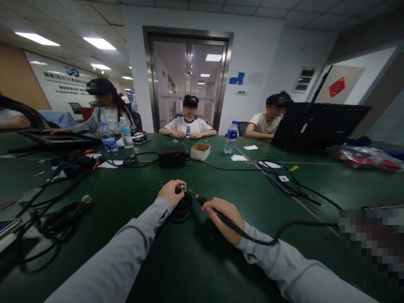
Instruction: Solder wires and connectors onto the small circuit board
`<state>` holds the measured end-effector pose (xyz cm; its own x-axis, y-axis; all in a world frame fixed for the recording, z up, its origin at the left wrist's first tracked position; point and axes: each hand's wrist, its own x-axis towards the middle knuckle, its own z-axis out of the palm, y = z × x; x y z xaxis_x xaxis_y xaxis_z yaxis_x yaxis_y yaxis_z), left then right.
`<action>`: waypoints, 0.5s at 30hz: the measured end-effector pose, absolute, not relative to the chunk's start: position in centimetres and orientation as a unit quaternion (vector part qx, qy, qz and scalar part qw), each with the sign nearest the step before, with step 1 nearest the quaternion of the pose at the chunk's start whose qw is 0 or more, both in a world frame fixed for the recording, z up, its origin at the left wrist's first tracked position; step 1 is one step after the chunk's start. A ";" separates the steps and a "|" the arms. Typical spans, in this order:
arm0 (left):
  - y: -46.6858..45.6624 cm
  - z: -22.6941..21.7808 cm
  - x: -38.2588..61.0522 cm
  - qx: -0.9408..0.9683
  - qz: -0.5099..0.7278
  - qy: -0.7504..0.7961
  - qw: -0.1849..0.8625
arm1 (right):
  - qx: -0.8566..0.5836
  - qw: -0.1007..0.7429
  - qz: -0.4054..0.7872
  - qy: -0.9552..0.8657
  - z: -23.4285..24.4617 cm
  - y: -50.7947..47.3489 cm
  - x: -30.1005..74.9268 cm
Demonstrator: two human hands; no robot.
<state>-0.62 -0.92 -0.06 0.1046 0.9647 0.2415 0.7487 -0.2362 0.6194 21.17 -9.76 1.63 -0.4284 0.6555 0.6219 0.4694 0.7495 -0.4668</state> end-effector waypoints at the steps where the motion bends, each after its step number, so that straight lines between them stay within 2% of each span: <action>1: -1.0 0.0 -0.6 0.722 0.312 0.593 0.173 | -0.336 0.411 0.110 -0.841 1.6 -9.7 21.2; 15: -1.5 0.5 -0.4 0.723 0.293 0.603 0.169 | -0.340 0.381 0.109 -0.853 1.2 -9.3 21.1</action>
<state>-0.43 -1.53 0.54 0.1017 0.9700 0.2208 0.7721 -0.2169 0.5974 21.07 -9.28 1.18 -0.4775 0.6637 0.5757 0.4973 0.7443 -0.4457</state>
